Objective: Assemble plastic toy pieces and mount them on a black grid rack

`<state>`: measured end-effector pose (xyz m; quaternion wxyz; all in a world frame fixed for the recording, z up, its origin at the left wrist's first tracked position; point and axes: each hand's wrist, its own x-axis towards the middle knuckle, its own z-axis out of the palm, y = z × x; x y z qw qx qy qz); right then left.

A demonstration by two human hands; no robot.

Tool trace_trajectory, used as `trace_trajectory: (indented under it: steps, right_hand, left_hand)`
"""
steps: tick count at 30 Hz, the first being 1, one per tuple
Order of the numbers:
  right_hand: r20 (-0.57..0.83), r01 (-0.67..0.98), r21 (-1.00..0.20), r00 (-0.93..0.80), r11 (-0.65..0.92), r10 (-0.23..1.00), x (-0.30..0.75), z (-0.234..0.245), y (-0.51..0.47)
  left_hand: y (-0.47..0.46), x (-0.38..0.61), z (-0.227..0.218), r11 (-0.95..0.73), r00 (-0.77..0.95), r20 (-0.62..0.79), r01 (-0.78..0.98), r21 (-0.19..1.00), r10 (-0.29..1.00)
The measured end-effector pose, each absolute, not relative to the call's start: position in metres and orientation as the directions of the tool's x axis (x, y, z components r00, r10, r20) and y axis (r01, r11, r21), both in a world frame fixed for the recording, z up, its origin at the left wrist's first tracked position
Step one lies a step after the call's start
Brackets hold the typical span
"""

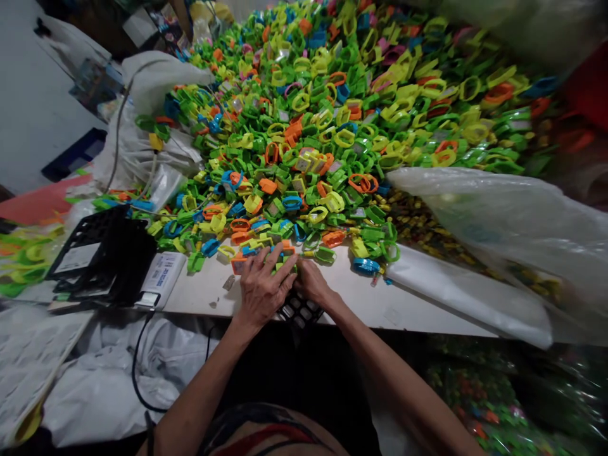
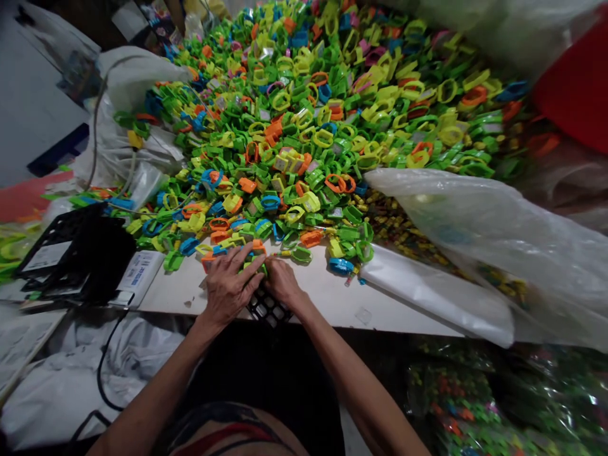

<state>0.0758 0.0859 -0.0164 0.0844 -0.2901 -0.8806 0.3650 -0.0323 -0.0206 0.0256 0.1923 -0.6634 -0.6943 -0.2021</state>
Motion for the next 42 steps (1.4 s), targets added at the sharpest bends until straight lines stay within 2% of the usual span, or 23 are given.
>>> trace_trajectory:
  steps: [2, 3, 6, 8, 11, 13, 16, 19, 21, 23, 25, 27, 31, 35, 39, 42]
  right_hand:
    - [-0.102, 0.431, -0.696, -0.851, 0.574, 0.516, 0.077, -0.009, 0.093]
    - [-0.114, 0.453, -0.682, -0.841, 0.574, 0.528, 0.077, -0.004, 0.098]
    - [-0.152, 0.660, -0.499, -0.705, 0.562, 0.693, 0.072, 0.012, 0.111]
    - [-0.181, 0.756, -0.365, -0.630, 0.543, 0.756, 0.069, 0.018, 0.113]
    - [-0.188, 0.805, -0.304, -0.575, 0.509, 0.796, 0.081, 0.016, 0.106]
    - [-0.172, 0.817, -0.355, -0.535, 0.455, 0.827, 0.103, 0.007, 0.098]
    - [-0.136, 0.754, -0.579, -0.465, 0.311, 0.875, 0.140, -0.012, 0.089]
    - [-0.169, 0.542, -0.836, -0.402, 0.085, 0.900, 0.160, -0.029, 0.087]
    - [-0.226, 0.352, -0.933, -0.410, -0.076, 0.884, 0.160, -0.034, 0.088]
    - [-0.257, 0.210, -0.961, -0.449, -0.179, 0.856, 0.154, -0.033, 0.087]
    - [-0.252, 0.140, -0.968, -0.493, -0.210, 0.833, 0.146, -0.028, 0.085]
    - [-0.261, 0.132, -0.965, -0.521, -0.225, 0.813, 0.138, -0.022, 0.080]
    - [-0.335, 0.222, -0.942, -0.542, -0.253, 0.771, 0.121, -0.017, 0.067]
    - [-0.312, 0.251, -0.947, -0.555, -0.202, 0.772, 0.099, -0.019, 0.052]
    - [-0.302, 0.312, -0.942, -0.628, -0.123, 0.717, 0.084, -0.023, 0.041]
    - [-0.235, 0.370, -0.928, -0.679, 0.048, 0.696, 0.083, -0.023, 0.038]
  left_hand:
    - [-0.022, -0.031, 0.025, 0.057, -0.066, 0.539, 0.998, 0.034, 0.840]
    - [-0.023, -0.031, 0.024, 0.061, -0.076, 0.541, 0.997, 0.045, 0.837]
    - [-0.024, -0.031, 0.021, 0.060, -0.090, 0.531, 0.995, 0.073, 0.842]
    - [-0.025, -0.031, 0.022, 0.057, -0.092, 0.516, 0.995, 0.084, 0.852]
    - [-0.027, -0.032, 0.027, 0.038, -0.076, 0.496, 0.995, 0.088, 0.865]
    - [-0.031, -0.032, 0.032, 0.007, -0.044, 0.484, 0.997, 0.078, 0.874]
    - [-0.038, -0.033, 0.038, -0.023, -0.007, 0.462, 0.998, 0.058, 0.887]
    - [-0.039, -0.036, 0.035, -0.004, -0.021, 0.461, 0.999, 0.054, 0.887]
    - [-0.034, -0.039, 0.030, 0.011, -0.036, 0.479, 0.998, 0.054, 0.877]
    - [-0.026, -0.042, 0.025, 0.020, -0.046, 0.491, 0.998, 0.058, 0.870]
    - [-0.019, -0.044, 0.023, 0.021, -0.053, 0.481, 0.997, 0.071, 0.875]
    - [-0.015, -0.047, 0.026, 0.002, -0.043, 0.457, 0.996, 0.089, 0.888]
    - [-0.022, -0.051, 0.031, 0.013, -0.068, 0.481, 0.993, 0.116, 0.874]
    - [-0.034, -0.053, 0.022, 0.069, -0.135, 0.486, 0.986, 0.151, 0.863]
    - [-0.035, -0.052, 0.008, 0.072, -0.162, 0.489, 0.978, 0.196, 0.857]
    - [-0.033, -0.050, 0.004, 0.076, -0.182, 0.499, 0.971, 0.226, 0.847]
